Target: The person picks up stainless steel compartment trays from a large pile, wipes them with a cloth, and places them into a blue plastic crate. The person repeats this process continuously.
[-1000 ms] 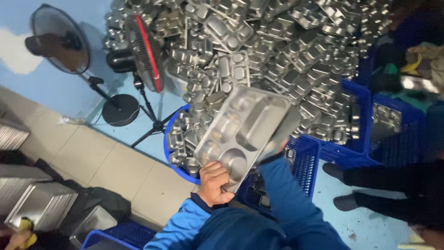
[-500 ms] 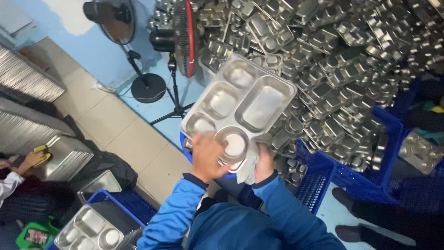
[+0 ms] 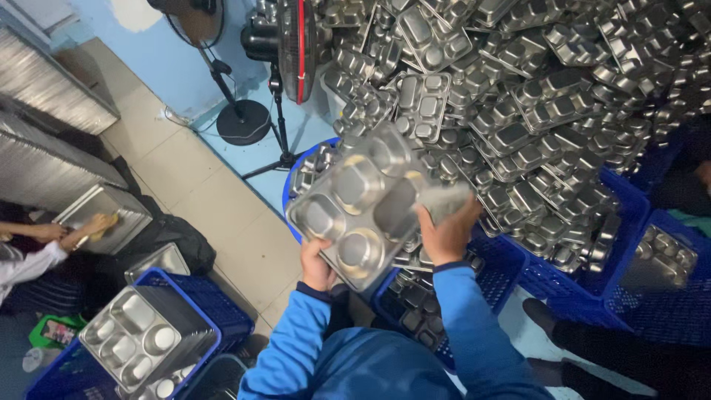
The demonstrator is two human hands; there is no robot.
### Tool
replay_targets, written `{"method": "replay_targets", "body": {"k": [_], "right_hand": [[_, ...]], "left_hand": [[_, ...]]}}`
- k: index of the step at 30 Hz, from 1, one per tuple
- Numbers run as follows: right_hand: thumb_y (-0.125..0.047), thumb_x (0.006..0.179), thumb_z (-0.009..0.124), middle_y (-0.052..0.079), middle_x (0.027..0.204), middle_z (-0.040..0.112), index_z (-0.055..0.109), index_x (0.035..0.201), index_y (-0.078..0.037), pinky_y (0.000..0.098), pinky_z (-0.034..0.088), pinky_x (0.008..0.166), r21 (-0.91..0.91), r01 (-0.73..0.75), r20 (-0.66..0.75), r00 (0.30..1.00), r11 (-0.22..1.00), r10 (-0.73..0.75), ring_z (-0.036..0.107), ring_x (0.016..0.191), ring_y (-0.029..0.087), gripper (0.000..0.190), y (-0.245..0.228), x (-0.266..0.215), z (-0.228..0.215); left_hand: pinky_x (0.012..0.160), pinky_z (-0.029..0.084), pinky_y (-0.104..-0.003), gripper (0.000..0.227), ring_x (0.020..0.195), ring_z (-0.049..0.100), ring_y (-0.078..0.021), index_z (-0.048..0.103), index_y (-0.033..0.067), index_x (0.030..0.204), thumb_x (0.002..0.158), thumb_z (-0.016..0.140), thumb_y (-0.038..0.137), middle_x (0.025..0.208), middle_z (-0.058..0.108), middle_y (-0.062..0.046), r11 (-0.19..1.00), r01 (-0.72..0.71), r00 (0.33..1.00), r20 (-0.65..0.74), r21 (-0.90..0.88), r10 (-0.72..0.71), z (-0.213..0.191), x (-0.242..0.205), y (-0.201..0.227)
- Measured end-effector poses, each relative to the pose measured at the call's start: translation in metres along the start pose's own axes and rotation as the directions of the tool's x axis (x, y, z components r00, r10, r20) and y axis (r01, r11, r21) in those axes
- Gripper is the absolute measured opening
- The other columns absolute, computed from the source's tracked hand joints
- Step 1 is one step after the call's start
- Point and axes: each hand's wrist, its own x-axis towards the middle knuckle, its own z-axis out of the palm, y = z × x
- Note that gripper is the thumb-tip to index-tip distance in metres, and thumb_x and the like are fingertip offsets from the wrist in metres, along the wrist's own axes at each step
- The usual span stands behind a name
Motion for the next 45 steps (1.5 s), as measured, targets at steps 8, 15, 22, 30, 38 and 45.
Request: {"method": "replay_targets", "body": {"k": [8,15,22,30,38,45], "right_hand": [[-0.028,0.090,0.070,0.022,0.140,0.052,0.044,0.152,0.002,0.0496,0.041,0.115,0.184,-0.001,0.462,0.883,0.983,-0.086,0.051,0.131,0.042,0.074,-0.067,-0.051,-0.023],[-0.026,0.077,0.078,0.028,0.152,0.044,0.045,0.139,0.008,0.0549,0.032,0.117,0.360,0.328,0.083,0.921,0.874,-0.380,0.041,0.144,0.045,0.078,-0.094,-0.014,-0.069],[-0.036,0.079,0.084,0.017,0.135,0.057,0.060,0.118,-0.007,0.0456,0.042,0.109,-0.040,0.397,0.546,0.777,0.917,-0.313,0.049,0.133,0.035,0.054,-0.103,-0.016,-0.062],[-0.017,0.090,0.064,0.019,0.135,0.063,0.060,0.130,-0.001,0.0425,0.051,0.110,0.346,-0.009,-0.013,1.000,0.938,0.014,0.063,0.125,0.037,0.043,-0.106,0.033,-0.018],[-0.048,0.085,0.079,0.021,0.124,0.059,0.066,0.105,0.000,0.0542,0.047,0.100,-0.240,0.280,0.153,0.957,0.929,-0.248,0.057,0.116,0.043,0.054,-0.126,0.075,0.071],[-0.045,0.087,0.071,0.023,0.110,0.074,0.062,0.117,-0.007,0.0487,0.056,0.086,0.306,-0.530,0.378,0.830,0.791,0.410,0.071,0.098,0.033,0.049,-0.101,0.093,0.072]], "left_hand": [[0.086,0.053,-0.036,0.053,0.096,0.066,-0.0260,0.062,-0.0033,0.124,0.073,0.056,0.010,0.108,0.070,-0.011,0.997,-0.012,0.993,0.114,0.079,0.003,-0.028,-0.008,-0.022],[0.096,0.052,-0.033,0.069,0.107,0.066,-0.0240,0.056,-0.0018,0.134,0.066,0.058,0.009,0.120,0.067,-0.012,0.973,0.017,0.990,0.130,0.229,-0.048,0.001,-0.032,-0.021],[0.105,0.046,-0.034,0.080,0.116,0.062,-0.0259,0.052,-0.0021,0.141,0.062,0.058,0.010,0.125,0.065,-0.011,0.901,-0.037,0.929,0.347,0.431,-0.127,0.029,-0.015,0.027],[0.101,0.048,-0.036,0.069,0.112,0.062,-0.0267,0.055,-0.0044,0.137,0.069,0.058,0.008,0.123,0.066,-0.013,0.944,0.140,0.959,0.195,0.300,-0.205,-0.048,0.061,0.036],[0.102,0.047,-0.032,0.075,0.113,0.063,-0.0238,0.053,-0.0003,0.136,0.061,0.055,0.007,0.122,0.067,-0.010,0.924,0.146,0.907,0.325,0.353,-0.267,-0.061,0.133,0.097],[0.092,0.053,-0.037,0.064,0.103,0.066,-0.0269,0.055,-0.0035,0.135,0.072,0.058,0.004,0.115,0.068,-0.014,0.885,0.390,0.873,0.205,0.253,-0.443,-0.096,0.180,0.059]]}}
